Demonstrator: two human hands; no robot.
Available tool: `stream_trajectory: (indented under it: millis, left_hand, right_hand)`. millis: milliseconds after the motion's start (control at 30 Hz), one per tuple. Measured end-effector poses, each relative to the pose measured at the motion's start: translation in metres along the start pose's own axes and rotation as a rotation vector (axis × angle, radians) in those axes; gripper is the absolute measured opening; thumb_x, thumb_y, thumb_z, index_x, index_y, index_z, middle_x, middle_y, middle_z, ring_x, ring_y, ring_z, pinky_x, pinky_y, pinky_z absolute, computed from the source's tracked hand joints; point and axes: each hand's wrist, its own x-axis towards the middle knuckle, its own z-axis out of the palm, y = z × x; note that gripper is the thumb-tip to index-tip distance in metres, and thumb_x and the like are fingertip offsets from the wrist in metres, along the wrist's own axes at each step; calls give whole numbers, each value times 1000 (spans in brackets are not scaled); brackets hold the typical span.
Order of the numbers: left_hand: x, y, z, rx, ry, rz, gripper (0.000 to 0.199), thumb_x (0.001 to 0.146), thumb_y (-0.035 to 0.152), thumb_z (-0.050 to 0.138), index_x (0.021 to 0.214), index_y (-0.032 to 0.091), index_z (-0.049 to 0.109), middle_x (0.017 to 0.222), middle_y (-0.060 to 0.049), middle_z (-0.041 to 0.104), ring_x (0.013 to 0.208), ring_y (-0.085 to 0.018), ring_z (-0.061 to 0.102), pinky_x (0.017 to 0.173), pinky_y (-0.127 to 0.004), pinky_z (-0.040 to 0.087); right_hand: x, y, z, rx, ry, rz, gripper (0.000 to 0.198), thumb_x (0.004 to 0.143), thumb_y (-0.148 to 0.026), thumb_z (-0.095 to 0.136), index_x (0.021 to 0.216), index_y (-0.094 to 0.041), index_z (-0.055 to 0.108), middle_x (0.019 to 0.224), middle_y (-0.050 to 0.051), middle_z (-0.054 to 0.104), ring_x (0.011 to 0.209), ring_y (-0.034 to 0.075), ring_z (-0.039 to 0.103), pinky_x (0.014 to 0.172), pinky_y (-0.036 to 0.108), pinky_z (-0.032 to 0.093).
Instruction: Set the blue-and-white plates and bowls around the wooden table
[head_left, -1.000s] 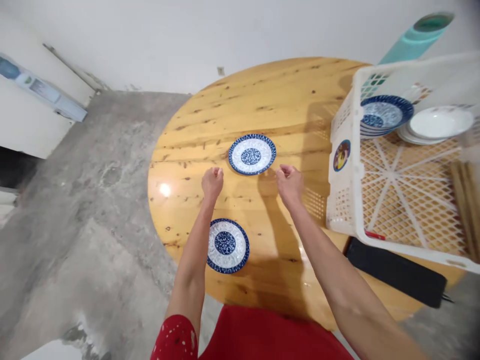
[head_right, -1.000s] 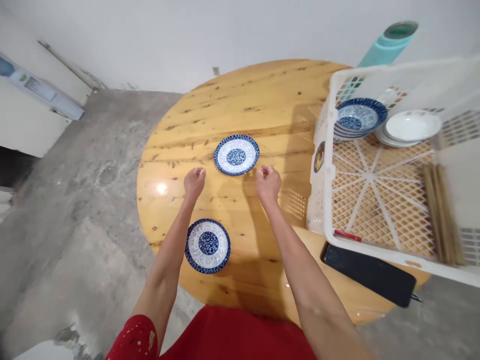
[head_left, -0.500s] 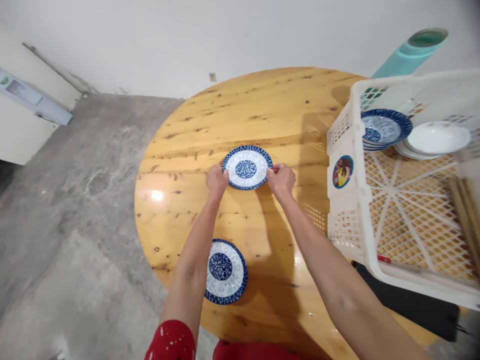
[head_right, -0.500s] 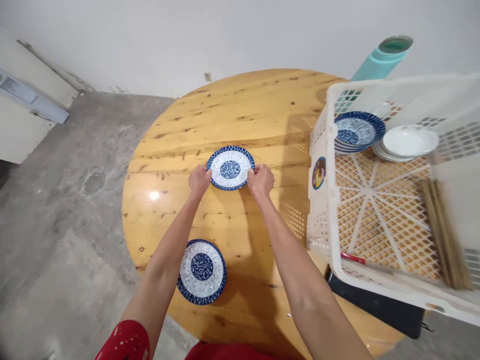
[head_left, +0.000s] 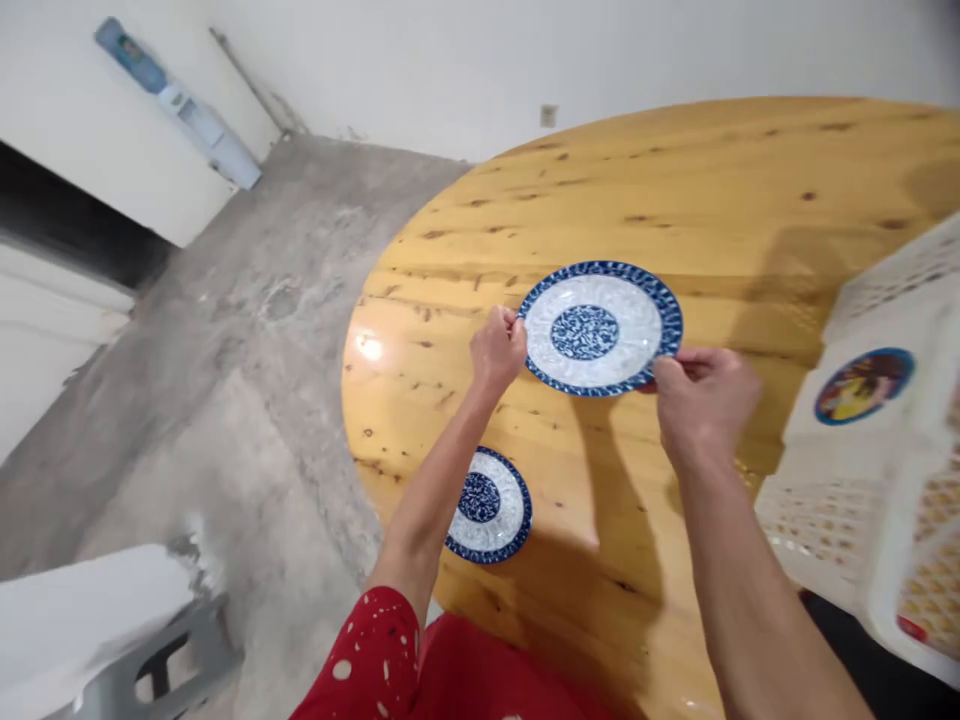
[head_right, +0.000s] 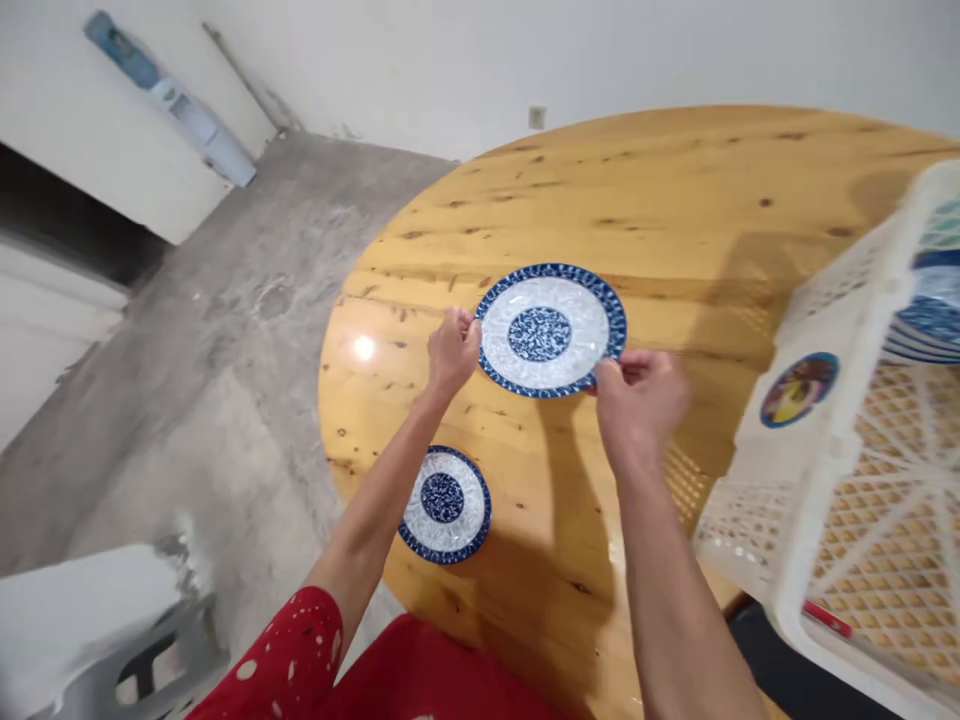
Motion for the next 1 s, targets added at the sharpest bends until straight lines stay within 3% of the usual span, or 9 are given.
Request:
stream_trajectory:
  millis: [167,367,500,567,633,733,867,1000]
  left_hand:
    - [-94,-36,-39,-126,63,-41,10,98,22,52,89,24,50,77,2,65,72,-15,64,72,-25,43]
    - [-204,-87,-74,-257,122,-133,13,94,26,50,82,23,45,62,6,45,56,-12,46,60,-25,33]
    - [-259,-113,-95,-351,128,-197,16,91,30,54,79,22,46,62,7,43,54,-10,43,58,-23,32]
    - [-279,-129,-106,-417,136,-249,16,91,32,56,81,22,49,64,6,49,56,-10,47,58,-23,35]
    - [-294,-149,-121,-506,129,-287,14,92,34,55,88,21,57,72,2,62,64,-13,58,64,-24,42]
    - [-312,-190,-152,-582,109,-291,26,92,37,55,106,19,67,97,-6,76,89,-19,70,82,-28,51]
    - [-333,-266,-205,-465,97,-327,39,90,44,55,112,17,74,107,-8,78,99,-22,70,87,-30,53]
    - [-352,-345,-263,-327,178,-398,44,88,47,57,113,17,77,106,-7,79,98,-23,70,84,-29,53]
  right_hand:
    - [-85,-6,-31,56,-166,99,25,66,-40,67,84,-23,61,72,4,68,60,23,66,58,37,53]
    - [-182,20,-53,105,-343,224,43,63,-55,75,86,-22,58,76,5,68,65,22,66,62,35,55]
    - [-242,31,-67,107,-400,231,49,67,-60,77,90,-21,56,79,4,67,69,20,67,63,31,56]
    - [-267,32,-66,87,-422,215,48,70,-60,76,90,-22,56,78,4,67,70,21,68,61,30,55]
    - [-291,28,-55,66,-426,178,45,72,-59,74,89,-22,56,77,3,66,69,21,67,60,30,55]
    - [-331,14,-26,42,-437,102,37,72,-54,70,84,-23,55,72,1,62,64,19,63,58,29,53]
    - [-399,-7,28,58,-469,47,28,71,-47,64,79,-24,51,69,0,59,61,17,60,57,28,49]
    - [-474,-16,91,96,-534,120,23,73,-45,56,79,-24,47,63,-3,54,54,15,54,52,27,41]
